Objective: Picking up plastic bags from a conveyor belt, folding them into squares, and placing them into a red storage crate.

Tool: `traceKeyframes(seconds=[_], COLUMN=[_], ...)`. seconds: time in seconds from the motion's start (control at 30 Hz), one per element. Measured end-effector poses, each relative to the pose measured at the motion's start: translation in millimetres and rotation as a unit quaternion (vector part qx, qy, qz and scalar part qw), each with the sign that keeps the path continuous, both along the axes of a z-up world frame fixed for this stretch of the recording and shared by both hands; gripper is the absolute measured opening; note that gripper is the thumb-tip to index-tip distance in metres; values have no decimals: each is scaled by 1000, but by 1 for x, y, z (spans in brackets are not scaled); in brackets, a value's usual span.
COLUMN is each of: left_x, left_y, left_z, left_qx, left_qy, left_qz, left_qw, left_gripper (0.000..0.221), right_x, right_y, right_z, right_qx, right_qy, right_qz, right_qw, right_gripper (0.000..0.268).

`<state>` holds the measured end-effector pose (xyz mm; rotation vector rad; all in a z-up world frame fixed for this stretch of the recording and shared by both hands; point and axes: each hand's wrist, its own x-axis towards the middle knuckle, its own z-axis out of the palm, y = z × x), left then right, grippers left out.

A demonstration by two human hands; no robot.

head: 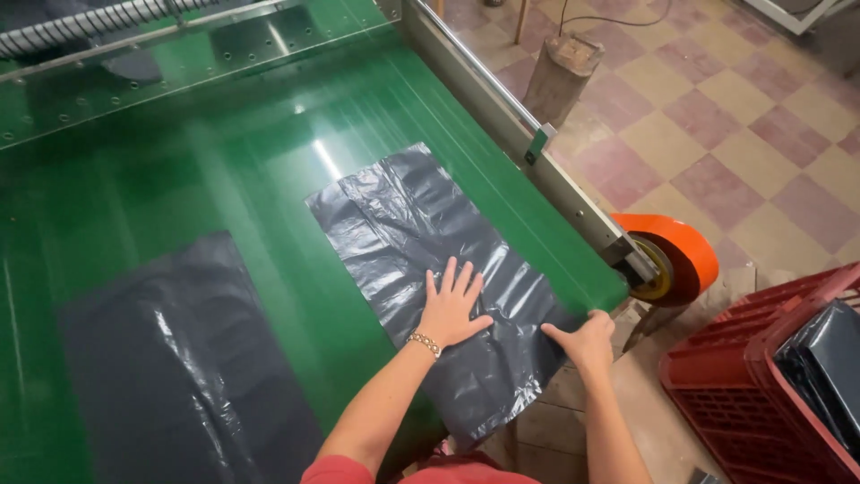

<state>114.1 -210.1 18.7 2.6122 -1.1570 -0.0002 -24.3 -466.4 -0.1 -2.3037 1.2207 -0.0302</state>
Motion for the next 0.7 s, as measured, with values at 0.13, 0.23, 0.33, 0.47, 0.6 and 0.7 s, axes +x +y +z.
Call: traceKeyframes(seconds=[0.13,0.23,0.33,0.47,0.6,0.7], left_x=[-7,-35,-81,-85,-5,54], left_y=[0,4,24,47,97,130], left_z=[-3,2,5,-21,-38,-34], left_qx=[4,-25,-62,-171,-347,-401], left_qy=[5,-32,-8,111,277,602], left_qz=[-23,-52,-142,-181,-43,128], left_qw=[1000,998,988,962,895,678], left_gripper=[82,84,95,86,48,94], right_x=[-12,-21,-22,-9,46,125], right_y=[-4,-9,9,23,32,37], right_z=[-9,-29,-23,7,48,48], right_qx=[118,184,262,418,557,616], right_qy=[-60,-113,-127,-194,-228,-238], right_qz=[-65,-103,-99,-102,-68,-48], right_qw=[989,971,952,882,796,750], right_gripper=[99,89,59,38,39,39])
